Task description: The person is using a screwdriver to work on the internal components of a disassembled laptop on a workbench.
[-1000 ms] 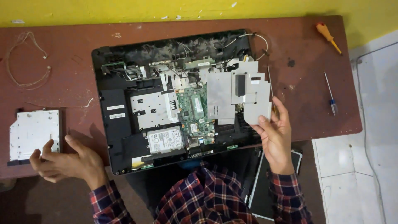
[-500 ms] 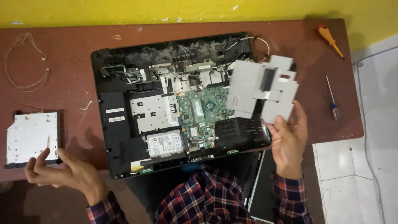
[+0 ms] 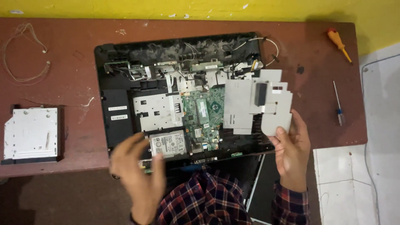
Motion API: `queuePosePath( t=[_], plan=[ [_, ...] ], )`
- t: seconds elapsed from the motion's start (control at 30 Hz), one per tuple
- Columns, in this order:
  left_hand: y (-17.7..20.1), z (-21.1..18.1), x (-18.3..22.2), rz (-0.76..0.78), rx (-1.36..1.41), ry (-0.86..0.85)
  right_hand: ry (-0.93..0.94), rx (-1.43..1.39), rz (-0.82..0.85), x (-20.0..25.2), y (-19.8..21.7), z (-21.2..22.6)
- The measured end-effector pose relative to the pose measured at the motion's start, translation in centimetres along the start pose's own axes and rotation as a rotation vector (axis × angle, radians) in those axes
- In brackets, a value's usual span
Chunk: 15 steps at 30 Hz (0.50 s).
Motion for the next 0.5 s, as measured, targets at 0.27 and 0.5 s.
queuePosePath(
  t=[0.27, 0.5],
  plan=[
    [-4.6, -3.9, 0.5, 0.401, -0.064, -0.122, 0.035, -0.01, -0.08, 0.1, 2.4, 1.5],
    [-4.9, -5.2, -0.2, 0.659, 0.368, 0.133, -0.174, 0.047, 0.125, 2.1, -0.1, 0.3]
  ],
)
Point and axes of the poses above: each hand's wrist, its own x-axis away from the middle knuckle, its own y-axis out of the back of the hand, z = x × y, the point moved 2 cm from there along -x, towards the middle knuckle, and after that the axes turned 3 degrees about y, right-handed, at the moved point
